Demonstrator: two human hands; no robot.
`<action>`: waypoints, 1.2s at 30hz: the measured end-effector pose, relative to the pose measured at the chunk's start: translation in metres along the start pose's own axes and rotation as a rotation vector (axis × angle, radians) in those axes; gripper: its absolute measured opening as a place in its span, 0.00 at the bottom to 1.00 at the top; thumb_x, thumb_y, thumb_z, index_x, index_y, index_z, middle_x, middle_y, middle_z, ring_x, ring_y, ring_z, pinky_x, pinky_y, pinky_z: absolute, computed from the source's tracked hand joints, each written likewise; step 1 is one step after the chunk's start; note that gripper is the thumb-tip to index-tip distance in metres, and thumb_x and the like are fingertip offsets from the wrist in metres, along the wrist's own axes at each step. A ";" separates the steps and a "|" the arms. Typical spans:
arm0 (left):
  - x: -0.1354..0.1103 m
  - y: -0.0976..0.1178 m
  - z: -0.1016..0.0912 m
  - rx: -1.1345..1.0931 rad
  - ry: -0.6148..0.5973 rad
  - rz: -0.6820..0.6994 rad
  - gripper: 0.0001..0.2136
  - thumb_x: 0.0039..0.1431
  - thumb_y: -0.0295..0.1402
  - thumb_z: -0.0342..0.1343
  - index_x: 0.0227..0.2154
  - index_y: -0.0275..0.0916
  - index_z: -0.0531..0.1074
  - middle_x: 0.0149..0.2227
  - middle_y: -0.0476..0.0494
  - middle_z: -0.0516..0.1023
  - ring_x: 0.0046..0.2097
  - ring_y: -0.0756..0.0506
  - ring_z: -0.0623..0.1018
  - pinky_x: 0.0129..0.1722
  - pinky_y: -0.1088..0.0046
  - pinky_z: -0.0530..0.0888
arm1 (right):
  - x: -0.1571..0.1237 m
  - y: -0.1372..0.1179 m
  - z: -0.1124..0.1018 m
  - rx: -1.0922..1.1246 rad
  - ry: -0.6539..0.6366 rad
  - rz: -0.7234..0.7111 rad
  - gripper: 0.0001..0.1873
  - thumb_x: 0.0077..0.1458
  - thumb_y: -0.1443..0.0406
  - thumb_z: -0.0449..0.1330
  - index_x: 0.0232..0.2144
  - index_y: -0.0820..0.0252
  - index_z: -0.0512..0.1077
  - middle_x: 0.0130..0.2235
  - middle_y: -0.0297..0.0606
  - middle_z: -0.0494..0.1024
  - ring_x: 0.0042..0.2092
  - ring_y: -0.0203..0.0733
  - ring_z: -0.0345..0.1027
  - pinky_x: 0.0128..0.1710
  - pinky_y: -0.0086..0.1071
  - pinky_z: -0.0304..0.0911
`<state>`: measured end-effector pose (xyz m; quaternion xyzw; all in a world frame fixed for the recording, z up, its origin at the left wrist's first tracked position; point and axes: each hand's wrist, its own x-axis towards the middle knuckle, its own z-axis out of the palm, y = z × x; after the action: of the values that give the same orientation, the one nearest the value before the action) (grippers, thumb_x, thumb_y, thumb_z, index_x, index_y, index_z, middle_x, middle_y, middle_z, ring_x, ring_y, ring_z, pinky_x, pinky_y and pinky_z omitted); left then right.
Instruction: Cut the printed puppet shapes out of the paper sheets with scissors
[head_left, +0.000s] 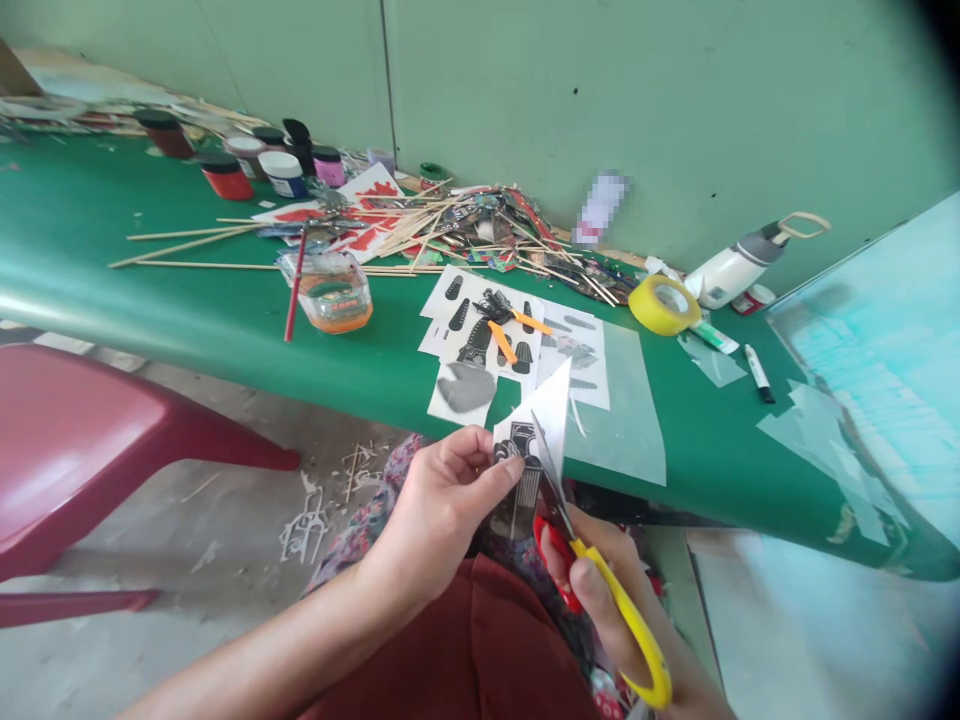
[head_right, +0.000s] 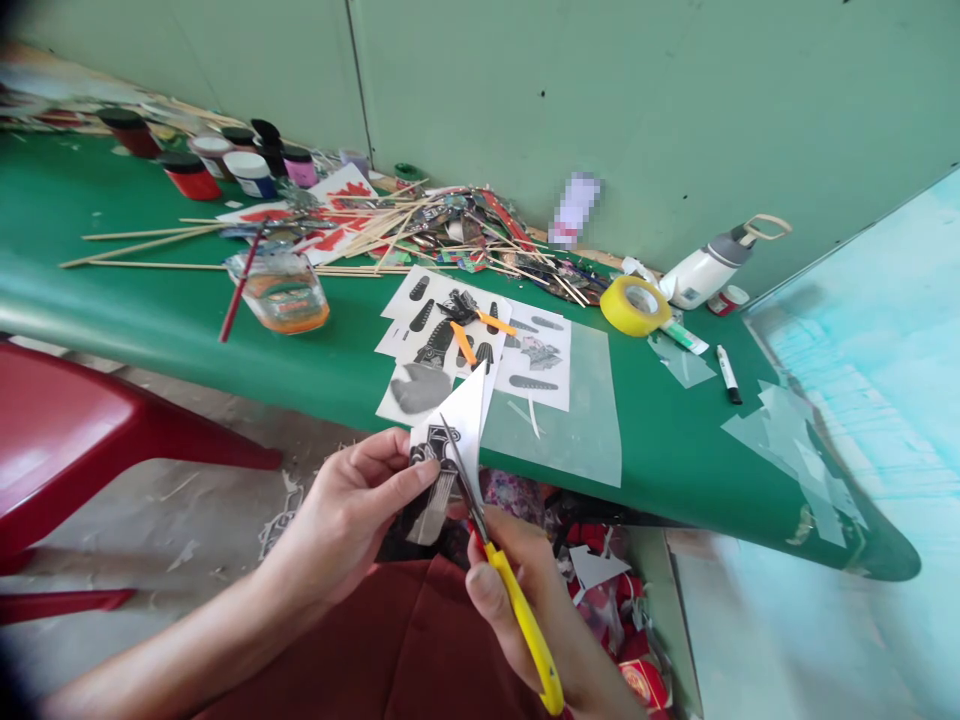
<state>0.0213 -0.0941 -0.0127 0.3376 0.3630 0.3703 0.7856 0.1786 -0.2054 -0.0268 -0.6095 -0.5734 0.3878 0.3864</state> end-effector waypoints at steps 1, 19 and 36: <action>0.000 0.001 0.000 0.010 0.002 0.000 0.11 0.51 0.35 0.67 0.27 0.37 0.70 0.26 0.49 0.78 0.27 0.50 0.76 0.28 0.74 0.73 | 0.000 -0.001 -0.001 0.012 -0.034 0.019 0.19 0.66 0.50 0.49 0.46 0.56 0.71 0.33 0.38 0.71 0.32 0.43 0.67 0.34 0.34 0.68; 0.005 0.010 -0.005 0.218 0.013 0.014 0.10 0.49 0.36 0.67 0.24 0.37 0.72 0.24 0.50 0.72 0.24 0.53 0.67 0.25 0.77 0.64 | 0.007 -0.002 -0.008 0.068 -0.084 0.085 0.27 0.61 0.45 0.52 0.47 0.58 0.74 0.28 0.36 0.68 0.26 0.38 0.60 0.23 0.31 0.56; 0.010 0.014 -0.016 0.262 -0.059 -0.001 0.11 0.51 0.40 0.67 0.29 0.37 0.74 0.28 0.48 0.76 0.29 0.51 0.73 0.30 0.76 0.68 | 0.003 -0.003 -0.007 0.068 -0.082 0.099 0.20 0.63 0.49 0.53 0.47 0.53 0.73 0.28 0.34 0.68 0.26 0.39 0.60 0.27 0.32 0.60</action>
<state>0.0076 -0.0747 -0.0125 0.4479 0.3853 0.3093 0.7452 0.1840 -0.2021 -0.0216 -0.6073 -0.5446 0.4500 0.3635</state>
